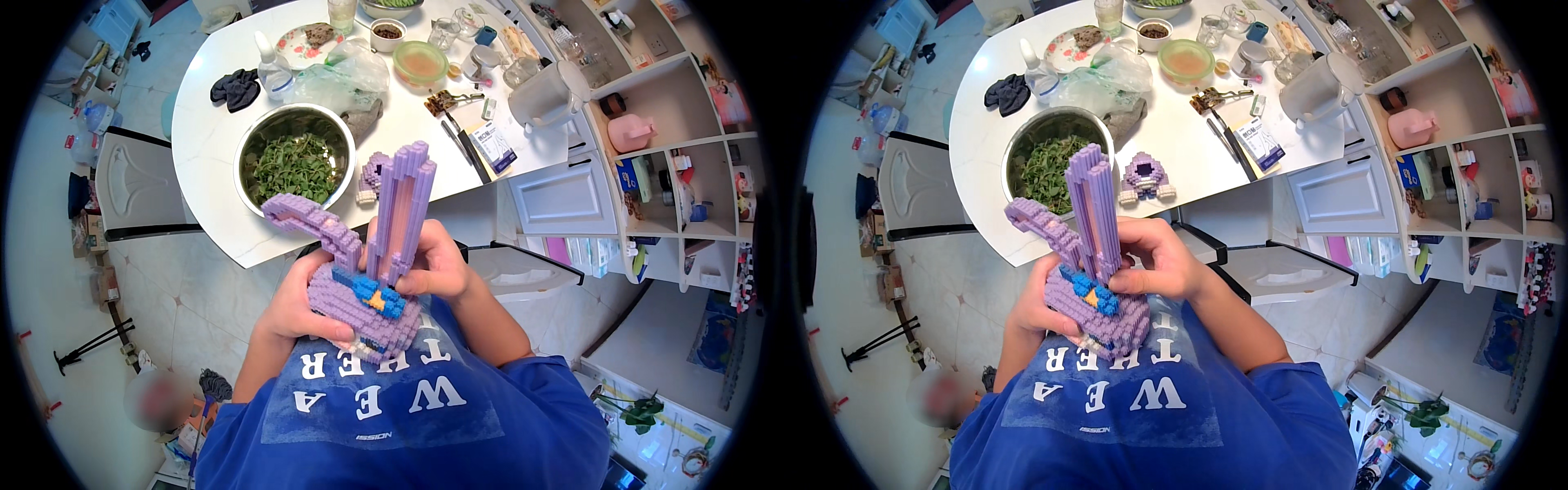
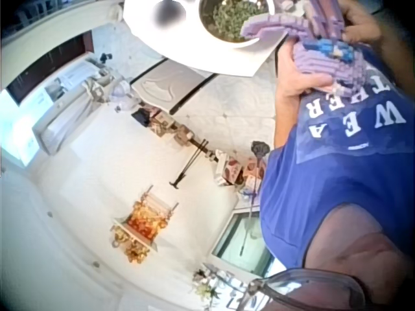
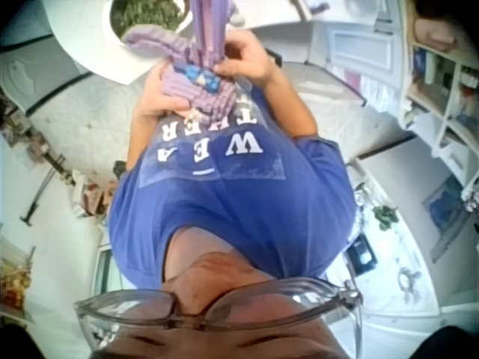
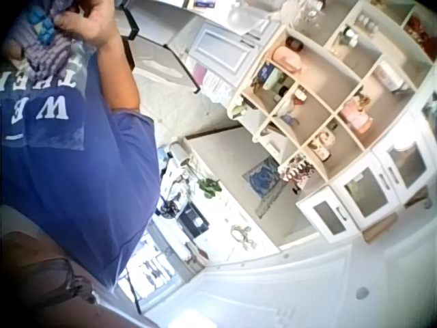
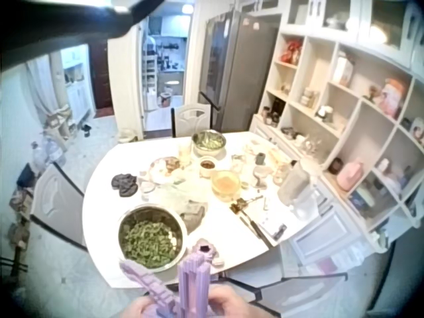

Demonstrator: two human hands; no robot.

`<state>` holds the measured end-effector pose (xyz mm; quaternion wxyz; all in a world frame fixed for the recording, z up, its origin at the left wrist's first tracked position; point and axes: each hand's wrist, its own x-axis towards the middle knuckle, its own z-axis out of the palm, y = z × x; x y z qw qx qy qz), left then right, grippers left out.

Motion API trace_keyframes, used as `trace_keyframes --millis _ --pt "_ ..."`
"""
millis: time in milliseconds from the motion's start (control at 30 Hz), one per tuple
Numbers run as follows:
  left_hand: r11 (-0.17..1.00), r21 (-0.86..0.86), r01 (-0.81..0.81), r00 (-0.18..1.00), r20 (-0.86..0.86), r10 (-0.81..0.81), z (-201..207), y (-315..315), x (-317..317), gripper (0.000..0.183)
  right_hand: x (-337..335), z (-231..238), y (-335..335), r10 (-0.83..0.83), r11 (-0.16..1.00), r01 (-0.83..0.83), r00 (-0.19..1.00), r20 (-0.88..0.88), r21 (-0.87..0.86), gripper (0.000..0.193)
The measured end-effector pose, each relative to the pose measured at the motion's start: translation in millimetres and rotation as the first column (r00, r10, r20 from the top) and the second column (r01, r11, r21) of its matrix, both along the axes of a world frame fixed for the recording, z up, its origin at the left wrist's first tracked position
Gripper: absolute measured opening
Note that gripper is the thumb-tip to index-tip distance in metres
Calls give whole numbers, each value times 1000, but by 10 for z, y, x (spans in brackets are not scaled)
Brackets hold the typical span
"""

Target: The person assembles a purple rabbit-shaped toy made of interlocking blocks by hand. They pick up a detached ear component and attach it to the top of the rabbit's head before rotating the finished toy.

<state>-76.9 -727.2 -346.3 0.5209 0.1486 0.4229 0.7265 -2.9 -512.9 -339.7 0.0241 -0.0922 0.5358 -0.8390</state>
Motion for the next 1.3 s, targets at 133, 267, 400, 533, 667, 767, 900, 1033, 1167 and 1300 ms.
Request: trace_keyframes --millis 133,267,400,533,667,767,900,1033,1167,1300 --pt "999 -28 -36 993 -112 32 106 33 -50 93 -59 48 17 -35 999 35 997 -72 4 37" --pt "1000 7 8 976 -218 -6 94 29 -103 96 -75 91 79 -24 999 29 983 -183 24 41" --pt "983 157 99 992 -87 -86 106 44 -65 97 -85 151 89 22 997 -4 976 -217 81 22" --pt "971 197 138 986 -123 -115 -17 91 -72 100 -78 148 98 -12 1000 13 992 -128 6 7" --pt "994 111 -4 1000 -15 6 -368 151 -166 104 -353 -688 650 -38 996 12 955 293 91 19" --pt "989 86 -117 992 66 112 -592 113 -250 100 -524 -1580 1274 -178 984 151 832 525 95 26" --pt "970 -31 -242 969 43 243 -610 56 -224 98 -478 -2154 1865 -333 941 306 749 572 147 24" --pt "942 -115 -315 946 42 321 -648 126 -199 95 -572 -2393 2097 -401 913 366 732 550 180 24" --pt "912 -177 -369 924 32 380 -751 220 -146 90 -592 -2361 2128 -512 859 445 738 440 253 23" --pt "926 -201 -320 944 12 329 -618 527 -218 96 -516 -2260 2148 -745 597 570 655 126 565 7"
